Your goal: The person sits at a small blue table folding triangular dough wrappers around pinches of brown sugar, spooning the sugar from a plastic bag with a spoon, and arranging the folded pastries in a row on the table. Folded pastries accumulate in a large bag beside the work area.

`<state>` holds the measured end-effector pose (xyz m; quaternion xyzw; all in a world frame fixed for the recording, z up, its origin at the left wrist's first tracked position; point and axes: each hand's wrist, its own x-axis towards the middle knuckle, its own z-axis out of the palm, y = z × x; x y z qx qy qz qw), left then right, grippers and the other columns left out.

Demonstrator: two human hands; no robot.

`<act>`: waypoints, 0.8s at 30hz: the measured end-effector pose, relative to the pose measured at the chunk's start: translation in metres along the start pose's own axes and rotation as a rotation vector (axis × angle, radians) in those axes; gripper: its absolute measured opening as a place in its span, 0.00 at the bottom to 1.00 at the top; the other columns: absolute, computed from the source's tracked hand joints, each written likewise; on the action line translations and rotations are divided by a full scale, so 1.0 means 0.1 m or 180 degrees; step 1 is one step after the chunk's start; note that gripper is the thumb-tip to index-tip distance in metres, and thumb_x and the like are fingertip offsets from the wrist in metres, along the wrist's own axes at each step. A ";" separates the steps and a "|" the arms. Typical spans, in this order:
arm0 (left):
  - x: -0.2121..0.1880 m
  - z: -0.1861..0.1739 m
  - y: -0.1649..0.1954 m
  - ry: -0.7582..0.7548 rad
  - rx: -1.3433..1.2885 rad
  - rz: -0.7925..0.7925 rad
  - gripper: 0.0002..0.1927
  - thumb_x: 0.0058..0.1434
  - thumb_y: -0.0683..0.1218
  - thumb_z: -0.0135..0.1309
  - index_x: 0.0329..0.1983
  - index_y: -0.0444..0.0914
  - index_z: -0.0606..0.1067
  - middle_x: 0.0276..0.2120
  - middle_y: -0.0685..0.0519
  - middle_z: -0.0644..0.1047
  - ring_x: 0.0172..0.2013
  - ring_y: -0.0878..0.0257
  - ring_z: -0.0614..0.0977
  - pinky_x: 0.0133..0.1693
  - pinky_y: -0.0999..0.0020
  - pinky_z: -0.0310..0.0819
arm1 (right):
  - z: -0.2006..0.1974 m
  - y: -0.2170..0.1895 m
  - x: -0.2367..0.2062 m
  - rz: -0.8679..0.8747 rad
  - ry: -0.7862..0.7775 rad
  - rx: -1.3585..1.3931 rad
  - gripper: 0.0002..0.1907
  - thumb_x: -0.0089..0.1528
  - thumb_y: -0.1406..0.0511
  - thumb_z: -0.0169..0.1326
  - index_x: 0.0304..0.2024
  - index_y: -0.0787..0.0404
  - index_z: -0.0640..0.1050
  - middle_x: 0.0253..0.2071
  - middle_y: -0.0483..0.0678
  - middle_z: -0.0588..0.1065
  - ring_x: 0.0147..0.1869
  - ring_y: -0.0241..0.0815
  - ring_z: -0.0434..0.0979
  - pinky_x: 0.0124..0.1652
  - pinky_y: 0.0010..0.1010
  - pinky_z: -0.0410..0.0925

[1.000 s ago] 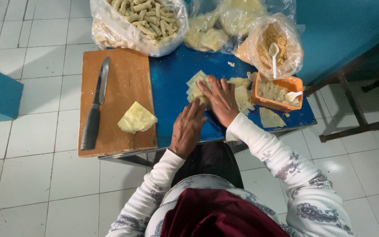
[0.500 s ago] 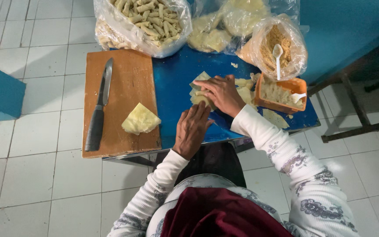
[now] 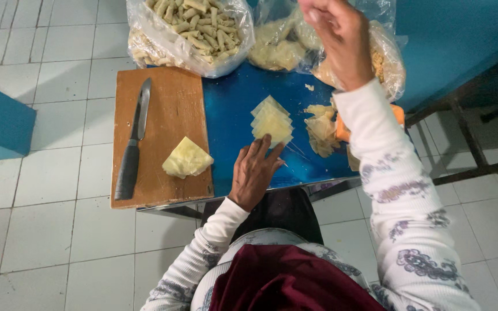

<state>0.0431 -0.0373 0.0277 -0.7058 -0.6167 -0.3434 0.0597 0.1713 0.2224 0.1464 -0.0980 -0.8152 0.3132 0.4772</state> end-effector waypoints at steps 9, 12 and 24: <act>0.01 -0.01 0.00 -0.0102 0.0061 -0.0026 0.23 0.61 0.51 0.61 0.59 0.42 0.76 0.59 0.42 0.73 0.58 0.48 0.76 0.54 0.54 0.71 | -0.79 -0.32 -1.22 0.1056 0.0026 -0.3186 0.10 0.66 0.64 0.67 0.42 0.60 0.78 0.37 0.51 0.80 0.38 0.52 0.82 0.38 0.40 0.72; 0.00 0.00 -0.01 -0.0134 0.0038 -0.0032 0.22 0.62 0.51 0.60 0.59 0.43 0.76 0.60 0.42 0.73 0.58 0.47 0.76 0.55 0.53 0.70 | -0.63 -0.20 -1.38 0.1384 -0.0105 -0.3501 0.18 0.60 0.64 0.68 0.47 0.60 0.75 0.38 0.50 0.79 0.38 0.55 0.81 0.37 0.46 0.70; -0.01 -0.01 -0.02 -0.0180 -0.0038 -0.0085 0.20 0.65 0.51 0.57 0.59 0.44 0.77 0.62 0.42 0.73 0.60 0.47 0.75 0.56 0.53 0.70 | -0.97 -0.62 -1.49 0.0913 0.0141 -0.3698 0.04 0.68 0.71 0.60 0.45 0.62 0.83 0.42 0.53 0.78 0.43 0.55 0.79 0.44 0.44 0.71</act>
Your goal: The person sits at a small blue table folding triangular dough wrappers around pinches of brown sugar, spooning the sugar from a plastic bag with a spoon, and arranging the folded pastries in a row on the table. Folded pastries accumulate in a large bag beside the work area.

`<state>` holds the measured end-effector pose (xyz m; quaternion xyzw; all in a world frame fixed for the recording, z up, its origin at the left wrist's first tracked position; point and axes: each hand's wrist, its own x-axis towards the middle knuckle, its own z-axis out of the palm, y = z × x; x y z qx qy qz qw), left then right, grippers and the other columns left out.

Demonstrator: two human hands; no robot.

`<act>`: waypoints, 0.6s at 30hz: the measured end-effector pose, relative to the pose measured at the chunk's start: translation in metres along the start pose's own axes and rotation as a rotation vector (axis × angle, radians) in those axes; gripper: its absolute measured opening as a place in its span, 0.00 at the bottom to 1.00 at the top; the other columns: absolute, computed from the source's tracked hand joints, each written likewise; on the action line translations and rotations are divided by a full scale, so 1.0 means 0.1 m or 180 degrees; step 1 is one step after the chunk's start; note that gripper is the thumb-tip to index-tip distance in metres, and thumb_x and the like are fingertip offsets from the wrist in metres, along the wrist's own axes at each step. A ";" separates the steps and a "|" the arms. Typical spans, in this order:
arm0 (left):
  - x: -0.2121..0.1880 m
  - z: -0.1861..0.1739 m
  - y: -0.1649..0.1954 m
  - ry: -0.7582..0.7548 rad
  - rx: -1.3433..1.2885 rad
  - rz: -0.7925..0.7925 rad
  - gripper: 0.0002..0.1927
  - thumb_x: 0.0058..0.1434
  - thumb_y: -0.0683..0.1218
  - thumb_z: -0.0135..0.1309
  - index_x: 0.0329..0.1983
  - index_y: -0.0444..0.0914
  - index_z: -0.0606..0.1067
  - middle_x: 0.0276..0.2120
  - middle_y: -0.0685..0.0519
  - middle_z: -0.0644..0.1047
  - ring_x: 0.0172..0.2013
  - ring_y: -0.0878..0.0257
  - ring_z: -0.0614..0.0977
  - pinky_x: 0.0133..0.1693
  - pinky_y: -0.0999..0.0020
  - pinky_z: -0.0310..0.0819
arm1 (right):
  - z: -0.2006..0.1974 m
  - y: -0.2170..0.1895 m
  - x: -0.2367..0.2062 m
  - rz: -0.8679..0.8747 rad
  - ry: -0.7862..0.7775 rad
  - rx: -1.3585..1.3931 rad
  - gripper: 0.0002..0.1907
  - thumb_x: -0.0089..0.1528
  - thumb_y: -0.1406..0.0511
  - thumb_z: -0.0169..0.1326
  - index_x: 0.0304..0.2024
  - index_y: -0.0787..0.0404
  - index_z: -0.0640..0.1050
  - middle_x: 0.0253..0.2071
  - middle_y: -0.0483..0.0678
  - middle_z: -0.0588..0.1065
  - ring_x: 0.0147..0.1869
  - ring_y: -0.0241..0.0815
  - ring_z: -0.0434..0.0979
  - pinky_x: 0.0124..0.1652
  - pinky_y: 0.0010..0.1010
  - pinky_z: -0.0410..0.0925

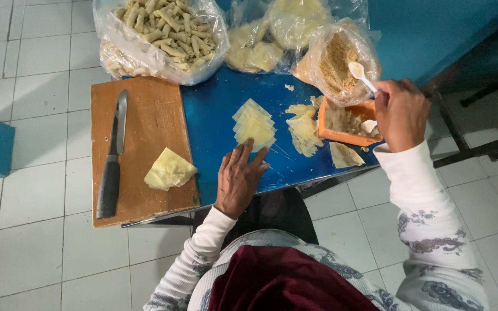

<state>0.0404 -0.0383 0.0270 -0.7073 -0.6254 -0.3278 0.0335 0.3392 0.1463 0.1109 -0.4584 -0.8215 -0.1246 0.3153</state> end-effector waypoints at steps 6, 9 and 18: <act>0.00 0.00 0.01 -0.0035 0.0061 0.0014 0.21 0.64 0.51 0.58 0.59 0.43 0.76 0.62 0.41 0.72 0.60 0.47 0.75 0.56 0.53 0.69 | -0.02 -0.05 -0.04 0.0279 -0.0185 0.0620 0.08 0.67 0.71 0.58 0.48 0.64 0.83 0.40 0.57 0.80 0.38 0.53 0.82 0.40 0.39 0.72; 0.00 0.00 0.00 -0.0003 0.0026 0.0011 0.20 0.64 0.50 0.58 0.59 0.43 0.77 0.62 0.41 0.72 0.60 0.47 0.75 0.56 0.53 0.69 | 0.03 -0.04 0.01 0.0565 -0.0484 0.0819 0.09 0.66 0.71 0.58 0.48 0.64 0.84 0.37 0.57 0.81 0.36 0.49 0.82 0.38 0.35 0.71; -0.01 0.02 -0.03 0.0126 -0.0261 -0.0073 0.18 0.64 0.48 0.58 0.57 0.41 0.77 0.59 0.42 0.73 0.57 0.47 0.76 0.54 0.53 0.71 | 0.21 0.29 0.09 0.1114 -0.0765 0.2221 0.09 0.67 0.71 0.58 0.50 0.67 0.82 0.40 0.48 0.82 0.43 0.31 0.81 0.45 0.21 0.71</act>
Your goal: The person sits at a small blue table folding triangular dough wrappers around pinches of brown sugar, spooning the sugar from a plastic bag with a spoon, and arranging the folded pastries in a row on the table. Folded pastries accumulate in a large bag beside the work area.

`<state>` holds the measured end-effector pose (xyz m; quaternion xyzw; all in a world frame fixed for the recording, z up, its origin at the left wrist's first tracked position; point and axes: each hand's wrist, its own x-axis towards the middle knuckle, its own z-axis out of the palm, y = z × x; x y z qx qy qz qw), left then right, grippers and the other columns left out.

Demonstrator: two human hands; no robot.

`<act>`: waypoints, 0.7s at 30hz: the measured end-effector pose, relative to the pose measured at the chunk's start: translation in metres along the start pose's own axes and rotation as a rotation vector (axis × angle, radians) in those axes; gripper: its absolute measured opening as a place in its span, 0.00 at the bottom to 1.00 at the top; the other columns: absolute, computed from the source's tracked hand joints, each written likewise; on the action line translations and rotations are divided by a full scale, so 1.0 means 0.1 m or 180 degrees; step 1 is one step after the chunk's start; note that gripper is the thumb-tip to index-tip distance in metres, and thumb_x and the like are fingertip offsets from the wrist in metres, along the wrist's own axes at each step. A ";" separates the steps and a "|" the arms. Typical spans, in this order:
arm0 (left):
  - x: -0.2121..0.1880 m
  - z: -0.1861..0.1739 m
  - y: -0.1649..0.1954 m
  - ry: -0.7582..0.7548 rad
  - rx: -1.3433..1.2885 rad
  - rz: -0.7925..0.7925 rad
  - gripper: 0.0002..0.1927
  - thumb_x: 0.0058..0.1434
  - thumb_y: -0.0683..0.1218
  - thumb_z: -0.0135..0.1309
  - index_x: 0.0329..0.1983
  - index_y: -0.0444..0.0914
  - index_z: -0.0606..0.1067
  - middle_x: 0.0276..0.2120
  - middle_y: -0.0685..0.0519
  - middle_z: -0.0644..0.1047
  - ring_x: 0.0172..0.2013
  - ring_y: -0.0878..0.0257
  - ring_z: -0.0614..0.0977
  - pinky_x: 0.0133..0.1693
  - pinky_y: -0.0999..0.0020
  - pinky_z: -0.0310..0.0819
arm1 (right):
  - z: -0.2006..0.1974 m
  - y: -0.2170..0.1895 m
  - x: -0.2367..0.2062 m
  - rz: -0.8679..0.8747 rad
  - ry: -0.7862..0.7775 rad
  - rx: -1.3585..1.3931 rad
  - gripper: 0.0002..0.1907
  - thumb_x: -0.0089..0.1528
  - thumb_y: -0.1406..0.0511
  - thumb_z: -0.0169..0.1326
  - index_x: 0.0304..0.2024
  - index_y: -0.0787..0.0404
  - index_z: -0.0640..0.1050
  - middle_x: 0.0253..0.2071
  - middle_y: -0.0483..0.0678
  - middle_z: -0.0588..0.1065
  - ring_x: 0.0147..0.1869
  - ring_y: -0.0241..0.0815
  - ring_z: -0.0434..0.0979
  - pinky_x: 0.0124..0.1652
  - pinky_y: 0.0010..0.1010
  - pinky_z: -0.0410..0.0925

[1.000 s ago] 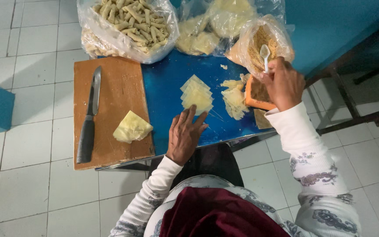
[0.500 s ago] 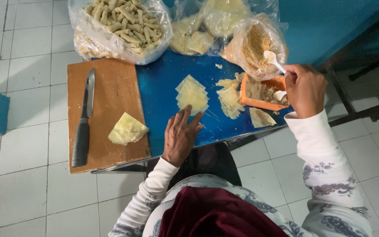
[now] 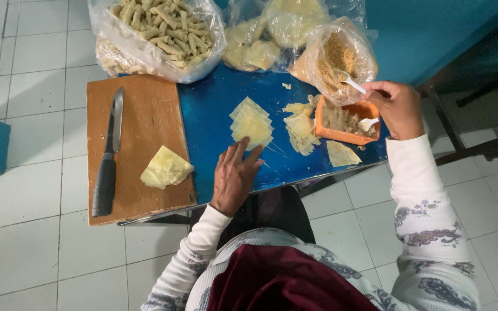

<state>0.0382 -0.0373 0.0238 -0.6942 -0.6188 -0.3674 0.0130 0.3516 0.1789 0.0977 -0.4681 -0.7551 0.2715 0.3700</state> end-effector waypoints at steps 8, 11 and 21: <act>0.06 0.00 -0.04 0.0585 0.0024 -0.0842 0.20 0.57 0.44 0.65 0.48 0.31 0.71 0.43 0.42 0.70 0.45 0.44 0.73 0.46 0.52 0.68 | -0.04 0.01 -0.06 0.0257 -0.0249 0.1265 0.12 0.71 0.72 0.55 0.56 0.71 0.80 0.43 0.46 0.78 0.44 0.31 0.73 0.47 0.20 0.66; 0.08 0.02 -0.06 0.0596 0.0028 -0.1003 0.20 0.56 0.45 0.65 0.45 0.33 0.71 0.43 0.43 0.69 0.46 0.45 0.72 0.46 0.52 0.68 | 0.12 -0.18 -0.14 0.0202 -0.0655 0.1539 0.12 0.69 0.72 0.55 0.54 0.72 0.78 0.44 0.45 0.78 0.46 0.30 0.75 0.49 0.20 0.68; 0.12 0.14 -0.12 0.0730 0.0276 -0.0930 0.11 0.57 0.41 0.59 0.39 0.34 0.71 0.42 0.43 0.70 0.46 0.44 0.73 0.44 0.50 0.67 | 1.21 -0.50 -0.53 -0.0022 -0.1520 0.0841 0.11 0.68 0.70 0.55 0.51 0.65 0.82 0.37 0.43 0.79 0.39 0.29 0.74 0.40 0.23 0.68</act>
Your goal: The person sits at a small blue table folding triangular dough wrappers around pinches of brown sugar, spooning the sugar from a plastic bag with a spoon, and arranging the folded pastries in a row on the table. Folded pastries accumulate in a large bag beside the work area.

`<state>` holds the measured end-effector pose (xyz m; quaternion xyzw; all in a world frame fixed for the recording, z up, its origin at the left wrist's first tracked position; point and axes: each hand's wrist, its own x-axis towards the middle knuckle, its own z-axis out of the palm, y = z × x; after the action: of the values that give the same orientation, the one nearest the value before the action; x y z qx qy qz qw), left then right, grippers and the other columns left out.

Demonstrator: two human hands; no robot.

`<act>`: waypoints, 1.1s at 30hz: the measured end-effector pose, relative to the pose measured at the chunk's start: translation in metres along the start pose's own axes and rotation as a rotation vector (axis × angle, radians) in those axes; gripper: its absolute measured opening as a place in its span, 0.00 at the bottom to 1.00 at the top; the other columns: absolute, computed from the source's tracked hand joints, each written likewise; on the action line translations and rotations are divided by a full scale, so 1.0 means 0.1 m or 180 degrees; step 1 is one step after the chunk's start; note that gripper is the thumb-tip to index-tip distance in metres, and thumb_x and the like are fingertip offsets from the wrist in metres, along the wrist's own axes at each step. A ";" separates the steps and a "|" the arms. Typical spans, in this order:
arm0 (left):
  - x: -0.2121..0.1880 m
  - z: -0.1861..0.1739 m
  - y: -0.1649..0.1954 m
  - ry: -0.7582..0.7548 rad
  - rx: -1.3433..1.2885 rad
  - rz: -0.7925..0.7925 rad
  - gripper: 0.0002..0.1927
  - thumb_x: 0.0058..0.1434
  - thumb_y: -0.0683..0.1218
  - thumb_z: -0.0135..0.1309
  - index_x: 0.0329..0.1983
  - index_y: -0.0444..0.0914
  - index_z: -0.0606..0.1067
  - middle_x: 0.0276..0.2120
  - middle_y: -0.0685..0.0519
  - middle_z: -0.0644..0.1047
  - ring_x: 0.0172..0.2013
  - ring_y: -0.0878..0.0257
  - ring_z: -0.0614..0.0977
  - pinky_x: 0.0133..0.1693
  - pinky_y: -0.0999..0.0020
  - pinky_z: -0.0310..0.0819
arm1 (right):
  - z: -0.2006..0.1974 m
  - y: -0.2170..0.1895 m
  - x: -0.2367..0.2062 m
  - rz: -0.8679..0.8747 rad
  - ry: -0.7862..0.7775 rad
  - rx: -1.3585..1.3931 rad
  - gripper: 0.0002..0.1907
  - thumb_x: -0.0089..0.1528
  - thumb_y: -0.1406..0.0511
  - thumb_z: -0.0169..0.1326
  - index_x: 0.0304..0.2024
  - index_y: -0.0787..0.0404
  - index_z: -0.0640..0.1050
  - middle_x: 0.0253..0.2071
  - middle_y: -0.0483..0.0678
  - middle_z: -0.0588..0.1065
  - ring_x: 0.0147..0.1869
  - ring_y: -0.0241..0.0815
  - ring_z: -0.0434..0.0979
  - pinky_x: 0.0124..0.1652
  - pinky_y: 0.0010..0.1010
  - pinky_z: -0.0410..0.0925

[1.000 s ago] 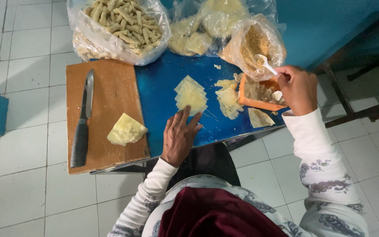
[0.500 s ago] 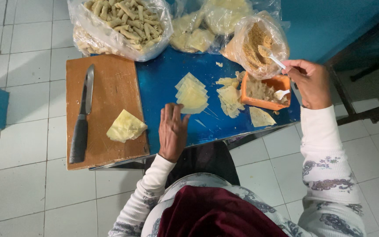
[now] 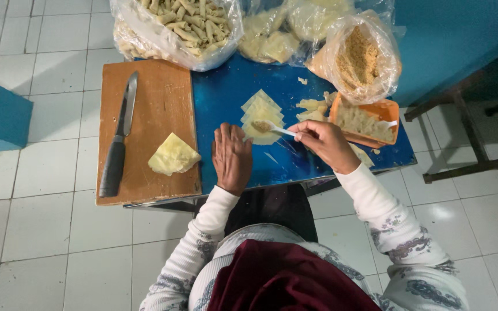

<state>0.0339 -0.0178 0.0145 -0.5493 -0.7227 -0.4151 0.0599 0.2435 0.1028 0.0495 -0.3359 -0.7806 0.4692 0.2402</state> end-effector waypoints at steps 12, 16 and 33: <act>0.03 0.03 0.05 0.0072 -0.0311 0.0026 0.03 0.64 0.37 0.50 0.37 0.35 0.68 0.34 0.45 0.72 0.38 0.46 0.74 0.40 0.53 0.69 | 0.19 -0.01 -0.06 -0.1762 0.0816 -0.2187 0.15 0.61 0.77 0.55 0.49 0.60 0.78 0.44 0.50 0.75 0.52 0.53 0.74 0.52 0.44 0.67; 0.05 0.02 0.07 0.0177 -0.0503 -0.0062 0.05 0.65 0.36 0.50 0.39 0.36 0.67 0.33 0.45 0.73 0.37 0.46 0.76 0.37 0.51 0.69 | 0.15 -0.02 -0.09 -0.1961 0.0815 -0.2549 0.16 0.62 0.75 0.55 0.51 0.60 0.78 0.46 0.49 0.75 0.53 0.50 0.74 0.52 0.42 0.66; 0.10 -0.02 0.07 0.0042 -0.1422 -0.0154 0.18 0.56 0.29 0.55 0.47 0.34 0.67 0.38 0.43 0.74 0.35 0.50 0.80 0.38 0.61 0.77 | -0.69 -0.22 -0.43 -0.1399 0.2140 -0.3037 0.11 0.74 0.74 0.56 0.57 0.60 0.83 0.48 0.49 0.74 0.50 0.50 0.70 0.50 0.40 0.64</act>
<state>0.0349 -0.0115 0.0245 -0.5287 -0.6254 -0.5698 -0.0685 0.3136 0.1026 0.0972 -0.3671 -0.8368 -0.1230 0.3872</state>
